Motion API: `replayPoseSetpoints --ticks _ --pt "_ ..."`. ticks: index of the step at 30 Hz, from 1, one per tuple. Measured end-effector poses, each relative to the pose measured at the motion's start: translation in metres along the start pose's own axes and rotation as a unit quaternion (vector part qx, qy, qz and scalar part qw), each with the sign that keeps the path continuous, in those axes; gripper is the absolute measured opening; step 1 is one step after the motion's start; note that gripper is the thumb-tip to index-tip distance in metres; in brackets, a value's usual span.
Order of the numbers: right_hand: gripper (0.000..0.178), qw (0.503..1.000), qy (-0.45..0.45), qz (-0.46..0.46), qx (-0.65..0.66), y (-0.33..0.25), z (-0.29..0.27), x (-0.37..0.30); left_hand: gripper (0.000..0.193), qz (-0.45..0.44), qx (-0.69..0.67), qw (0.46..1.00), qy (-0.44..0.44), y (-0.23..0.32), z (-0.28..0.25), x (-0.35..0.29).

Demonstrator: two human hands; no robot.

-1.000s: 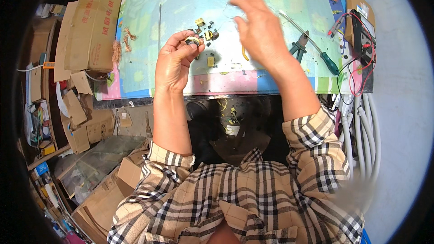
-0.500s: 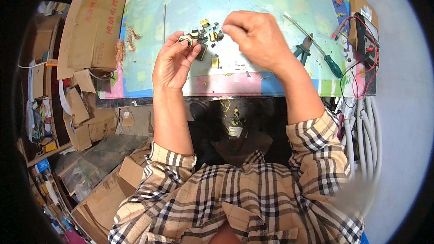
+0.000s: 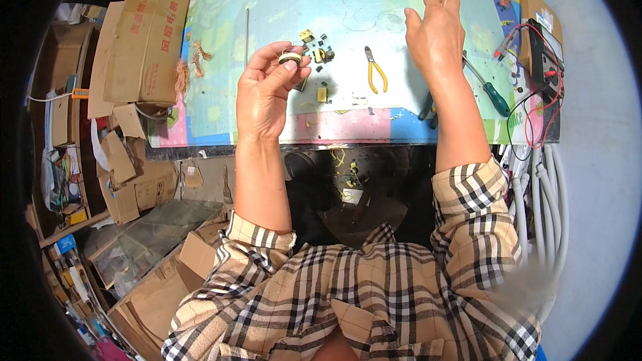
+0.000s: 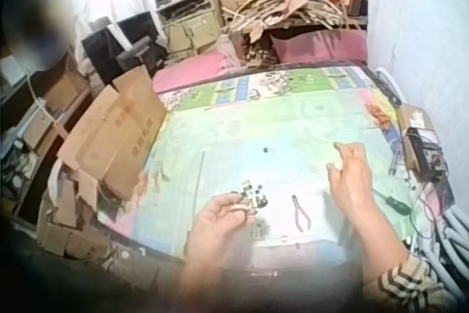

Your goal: The person assembles small electronic components on a cluttered workbench. They use pliers to strip and bend wires, then connect them to a small cylindrical device, repeating the process with multiple components.

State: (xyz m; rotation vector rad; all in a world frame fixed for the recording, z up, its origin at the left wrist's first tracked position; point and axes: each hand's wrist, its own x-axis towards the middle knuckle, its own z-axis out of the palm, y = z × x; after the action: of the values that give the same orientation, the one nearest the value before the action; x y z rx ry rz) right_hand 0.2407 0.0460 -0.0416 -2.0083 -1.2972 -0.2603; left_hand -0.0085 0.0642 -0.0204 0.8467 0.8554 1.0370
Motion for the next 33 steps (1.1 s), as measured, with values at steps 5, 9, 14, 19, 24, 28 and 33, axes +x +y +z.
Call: replayPoseSetpoints --ticks 5,9,14,19,24,28,33 --pt "0.016 0.953 -0.091 0.010 0.289 -0.044 -0.019 -0.009 0.035 0.097 0.138 0.986 0.006 -0.005 0.006 -0.003" --pt "0.010 0.918 -0.168 -0.095 0.347 -0.071 -0.025 -0.021 0.038 0.152 0.215 0.964 0.027 -0.007 0.014 -0.005" --pt "0.009 0.902 -0.218 -0.112 0.354 -0.077 -0.023 -0.030 0.039 0.181 0.261 0.948 0.029 -0.009 0.014 -0.004" --pt "0.010 0.897 -0.222 -0.115 0.364 -0.077 -0.020 -0.033 0.039 0.209 0.321 0.923 0.037 -0.012 0.016 -0.005" --pt "0.010 0.901 -0.249 -0.104 0.340 -0.078 -0.023 -0.031 0.041 0.261 0.399 0.877 0.058 -0.010 0.019 -0.009" --pt "0.009 0.901 -0.227 -0.104 0.354 -0.075 -0.016 -0.034 0.042 0.274 0.370 0.886 0.055 -0.011 0.018 -0.007" --pt "0.009 0.903 -0.228 -0.089 0.352 -0.076 -0.016 -0.034 0.045 0.301 0.421 0.854 0.060 -0.011 0.018 -0.008"
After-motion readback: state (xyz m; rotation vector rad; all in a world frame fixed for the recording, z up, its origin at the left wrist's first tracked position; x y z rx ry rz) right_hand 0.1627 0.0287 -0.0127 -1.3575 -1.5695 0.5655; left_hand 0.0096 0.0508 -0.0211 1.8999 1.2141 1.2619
